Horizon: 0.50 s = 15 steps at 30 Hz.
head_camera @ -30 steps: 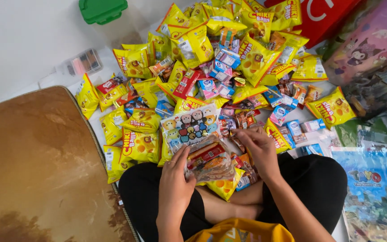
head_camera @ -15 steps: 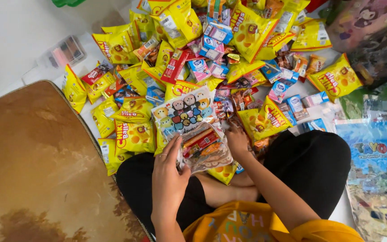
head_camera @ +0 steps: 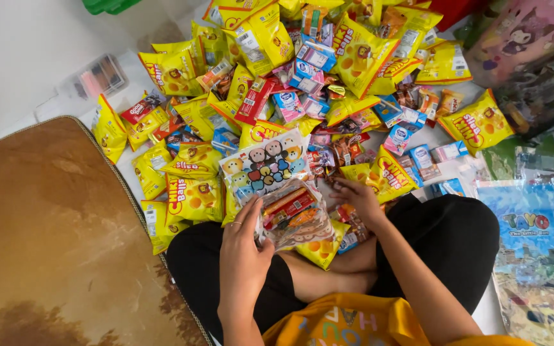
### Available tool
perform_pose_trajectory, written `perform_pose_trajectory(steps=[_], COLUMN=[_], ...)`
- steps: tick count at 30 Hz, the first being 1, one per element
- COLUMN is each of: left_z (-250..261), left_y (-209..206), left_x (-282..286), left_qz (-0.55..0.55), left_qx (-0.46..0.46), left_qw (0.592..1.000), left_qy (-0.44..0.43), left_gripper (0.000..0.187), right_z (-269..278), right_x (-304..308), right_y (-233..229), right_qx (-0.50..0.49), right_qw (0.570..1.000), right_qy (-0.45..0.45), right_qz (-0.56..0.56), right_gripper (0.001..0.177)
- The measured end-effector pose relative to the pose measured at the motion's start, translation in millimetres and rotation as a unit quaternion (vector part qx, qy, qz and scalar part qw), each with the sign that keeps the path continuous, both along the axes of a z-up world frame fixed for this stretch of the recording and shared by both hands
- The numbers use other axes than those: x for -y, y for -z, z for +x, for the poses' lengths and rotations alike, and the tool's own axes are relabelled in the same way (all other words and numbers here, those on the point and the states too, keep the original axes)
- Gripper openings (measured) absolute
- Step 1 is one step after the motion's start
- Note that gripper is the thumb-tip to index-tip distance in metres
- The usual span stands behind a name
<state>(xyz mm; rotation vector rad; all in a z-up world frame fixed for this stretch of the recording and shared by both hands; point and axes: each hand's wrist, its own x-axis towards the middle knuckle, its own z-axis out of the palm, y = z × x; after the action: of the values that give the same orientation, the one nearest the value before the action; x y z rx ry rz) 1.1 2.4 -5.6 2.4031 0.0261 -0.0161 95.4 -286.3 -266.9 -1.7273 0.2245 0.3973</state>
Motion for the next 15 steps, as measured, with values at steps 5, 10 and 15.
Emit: perform_pose_trajectory(steps=[5,10,15], left_z=[1,3,3], left_y=[0,2,20], left_x=[2,4,1], left_qz=[0.003,0.003,0.01], left_qx=[-0.009,-0.012,0.022], left_qw=[1.0,1.0,1.0], left_qy=[0.002,-0.001,0.004], left_gripper=[0.074,0.073,0.075], right_z=[-2,0,3], right_x=[23,23,8], right_y=[-96,-139,-202], right_qx=[-0.075,0.01,0.069], right_qw=[0.97,0.973,0.975], right_qy=[0.106,0.144,0.119], right_qz=[0.204,0.178,0.173], right_gripper=[0.025,0.012,0.011])
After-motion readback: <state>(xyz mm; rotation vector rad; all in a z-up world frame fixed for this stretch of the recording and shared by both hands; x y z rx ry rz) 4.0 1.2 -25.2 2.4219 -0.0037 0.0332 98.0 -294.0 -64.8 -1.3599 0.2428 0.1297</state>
